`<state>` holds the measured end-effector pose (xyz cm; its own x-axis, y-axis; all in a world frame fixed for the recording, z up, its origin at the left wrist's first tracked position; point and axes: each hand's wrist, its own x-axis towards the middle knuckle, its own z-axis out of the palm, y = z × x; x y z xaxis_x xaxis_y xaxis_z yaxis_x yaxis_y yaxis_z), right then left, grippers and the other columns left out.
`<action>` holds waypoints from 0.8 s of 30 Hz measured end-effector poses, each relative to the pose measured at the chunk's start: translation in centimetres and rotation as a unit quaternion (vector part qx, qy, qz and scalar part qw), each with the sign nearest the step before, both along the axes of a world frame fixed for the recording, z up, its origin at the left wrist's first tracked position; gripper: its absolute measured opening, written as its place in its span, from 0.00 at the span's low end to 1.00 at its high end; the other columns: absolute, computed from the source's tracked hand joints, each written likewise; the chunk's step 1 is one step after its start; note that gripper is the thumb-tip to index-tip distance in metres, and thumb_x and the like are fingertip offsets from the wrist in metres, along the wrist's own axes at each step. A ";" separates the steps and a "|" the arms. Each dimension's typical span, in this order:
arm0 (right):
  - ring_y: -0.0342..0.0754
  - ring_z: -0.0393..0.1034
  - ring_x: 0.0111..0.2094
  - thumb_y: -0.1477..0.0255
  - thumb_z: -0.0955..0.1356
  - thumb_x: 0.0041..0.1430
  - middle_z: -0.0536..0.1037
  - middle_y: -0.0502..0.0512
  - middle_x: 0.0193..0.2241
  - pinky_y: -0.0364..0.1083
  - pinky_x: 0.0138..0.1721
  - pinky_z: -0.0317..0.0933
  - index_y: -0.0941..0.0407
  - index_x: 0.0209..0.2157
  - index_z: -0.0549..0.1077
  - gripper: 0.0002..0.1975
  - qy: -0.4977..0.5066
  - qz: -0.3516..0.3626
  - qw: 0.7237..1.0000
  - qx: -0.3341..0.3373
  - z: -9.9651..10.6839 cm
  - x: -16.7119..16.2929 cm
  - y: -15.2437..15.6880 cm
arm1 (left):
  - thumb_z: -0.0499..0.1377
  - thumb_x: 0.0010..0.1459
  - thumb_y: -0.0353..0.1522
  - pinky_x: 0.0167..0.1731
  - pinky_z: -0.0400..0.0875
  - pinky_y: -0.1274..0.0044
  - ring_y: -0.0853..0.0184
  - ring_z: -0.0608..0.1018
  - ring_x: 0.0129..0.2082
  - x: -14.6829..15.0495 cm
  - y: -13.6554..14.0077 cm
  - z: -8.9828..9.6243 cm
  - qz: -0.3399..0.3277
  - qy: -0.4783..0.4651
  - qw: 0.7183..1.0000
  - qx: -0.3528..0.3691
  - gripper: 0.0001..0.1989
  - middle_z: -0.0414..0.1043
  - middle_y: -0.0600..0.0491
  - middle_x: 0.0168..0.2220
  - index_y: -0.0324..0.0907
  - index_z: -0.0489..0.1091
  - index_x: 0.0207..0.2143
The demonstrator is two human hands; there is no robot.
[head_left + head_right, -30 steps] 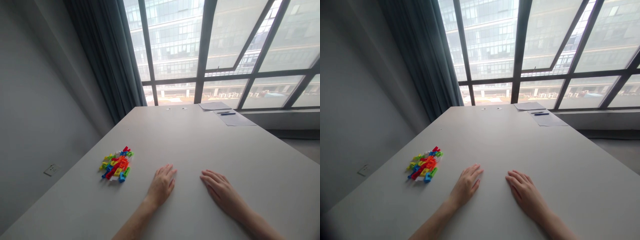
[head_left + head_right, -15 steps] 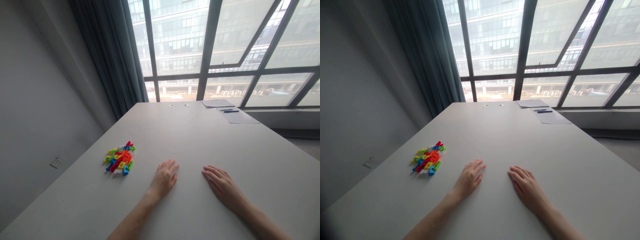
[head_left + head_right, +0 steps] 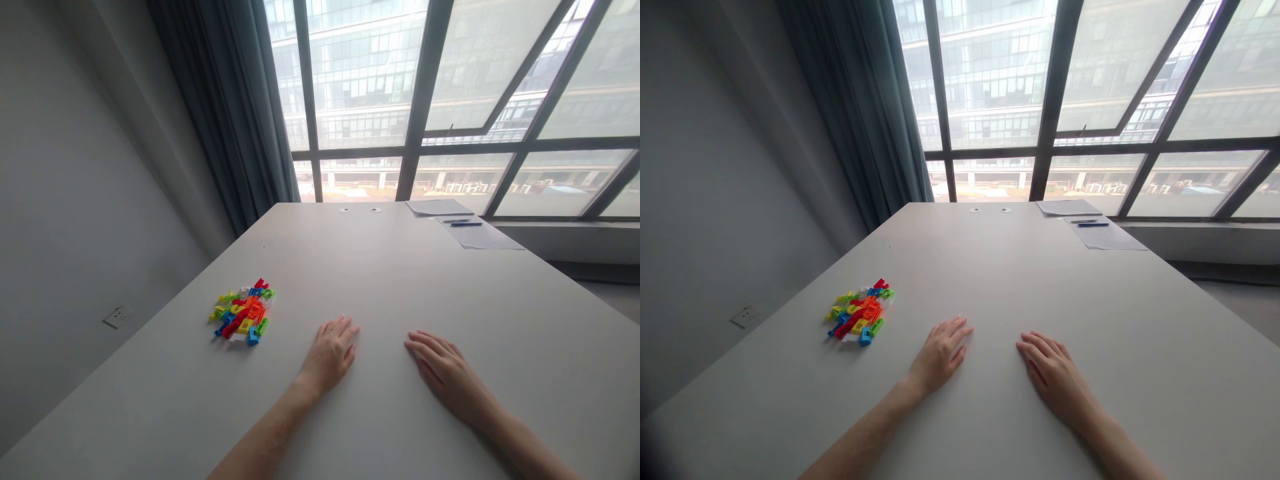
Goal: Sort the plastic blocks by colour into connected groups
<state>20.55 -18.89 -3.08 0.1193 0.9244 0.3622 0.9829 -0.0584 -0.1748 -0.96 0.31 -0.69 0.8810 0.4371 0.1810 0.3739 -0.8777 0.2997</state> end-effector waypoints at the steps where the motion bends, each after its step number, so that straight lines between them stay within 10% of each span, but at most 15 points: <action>1: 0.51 0.65 0.57 0.71 0.60 0.66 0.72 0.55 0.55 0.53 0.54 0.64 0.50 0.52 0.70 0.16 -0.001 0.001 1.000 0.002 0.0 0.0 0.0 | 0.52 0.62 0.29 0.61 0.59 0.61 0.59 0.64 0.63 0.0 0.0 0.0 -0.001 -0.001 1.000 0.001 0.20 0.62 0.48 0.62 0.45 0.65 0.56; 16: 0.51 0.66 0.57 0.71 0.60 0.65 0.73 0.57 0.55 0.53 0.53 0.65 0.50 0.52 0.72 0.16 0.011 0.001 1.000 0.004 0.4 -0.1 -0.1 | 0.52 0.60 0.28 0.59 0.61 0.61 0.59 0.66 0.61 0.0 0.3 0.8 -0.011 0.015 0.999 0.041 0.19 0.65 0.47 0.60 0.45 0.66 0.54; 24: 0.52 0.66 0.56 0.71 0.61 0.65 0.72 0.58 0.55 0.53 0.54 0.65 0.50 0.53 0.71 0.17 0.021 0.004 1.000 0.009 0.4 -0.1 -0.2 | 0.52 0.58 0.41 0.60 0.61 0.63 0.56 0.70 0.56 -7.7 13.1 4.2 0.253 -0.211 0.942 -0.059 0.17 0.72 0.50 0.53 0.46 0.72 0.45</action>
